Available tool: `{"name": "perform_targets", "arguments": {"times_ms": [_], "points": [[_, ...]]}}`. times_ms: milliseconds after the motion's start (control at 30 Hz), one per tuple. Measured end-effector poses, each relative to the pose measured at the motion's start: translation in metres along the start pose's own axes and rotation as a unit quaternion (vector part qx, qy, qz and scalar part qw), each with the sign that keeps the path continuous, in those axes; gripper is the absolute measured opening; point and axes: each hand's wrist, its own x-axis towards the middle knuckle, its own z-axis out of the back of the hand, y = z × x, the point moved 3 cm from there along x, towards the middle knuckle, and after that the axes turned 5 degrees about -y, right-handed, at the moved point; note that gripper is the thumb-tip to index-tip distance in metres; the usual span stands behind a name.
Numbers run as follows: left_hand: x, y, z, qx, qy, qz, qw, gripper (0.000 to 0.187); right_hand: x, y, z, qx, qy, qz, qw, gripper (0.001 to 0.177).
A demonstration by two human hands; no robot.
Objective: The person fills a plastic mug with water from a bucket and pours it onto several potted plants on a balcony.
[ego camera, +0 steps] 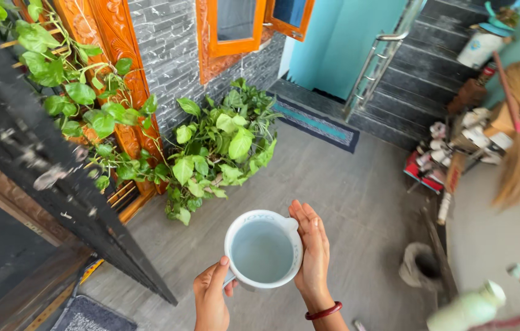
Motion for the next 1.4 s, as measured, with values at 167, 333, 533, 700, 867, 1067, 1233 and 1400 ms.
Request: {"name": "perform_targets", "arguments": {"times_ms": [167, 333, 533, 700, 867, 1067, 1233, 1400], "points": [[0.056, 0.011, -0.035, -0.012, -0.013, -0.023, 1.000, 0.042, 0.078, -0.011, -0.006, 0.010, 0.024, -0.013, 1.000, 0.063], [0.118, 0.021, -0.056, -0.013, -0.038, -0.032, 0.999, 0.040, 0.154, -0.033, -0.021, 0.011, 0.045, -0.034, 0.998, 0.063], [0.198, 0.028, -0.071, -0.013, -0.120, -0.037, 0.992, 0.037, 0.240, -0.068, -0.050, 0.044, 0.064, -0.084, 0.993, 0.061], [0.267, 0.025, -0.076, -0.036, -0.197, -0.046, 0.979, 0.037, 0.309, -0.093, -0.096, 0.070, 0.132, -0.098, 0.984, 0.061], [0.312, 0.014, -0.076, -0.031, -0.219, -0.111, 0.969, 0.043, 0.359, -0.113, -0.140, 0.064, 0.168, -0.132, 0.975, 0.062], [0.355, 0.009, -0.063, -0.049, -0.280, -0.158, 0.946, 0.043, 0.404, -0.149, -0.197, 0.078, 0.243, -0.173, 0.951, 0.062], [0.383, 0.005, -0.055, -0.075, -0.370, -0.177, 0.909, 0.039, 0.440, -0.191, -0.246, 0.097, 0.326, -0.223, 0.914, 0.060], [0.413, -0.017, -0.050, -0.115, -0.459, -0.180, 0.862, 0.030, 0.476, -0.249, -0.300, 0.124, 0.354, -0.390, 0.841, 0.052]]}}
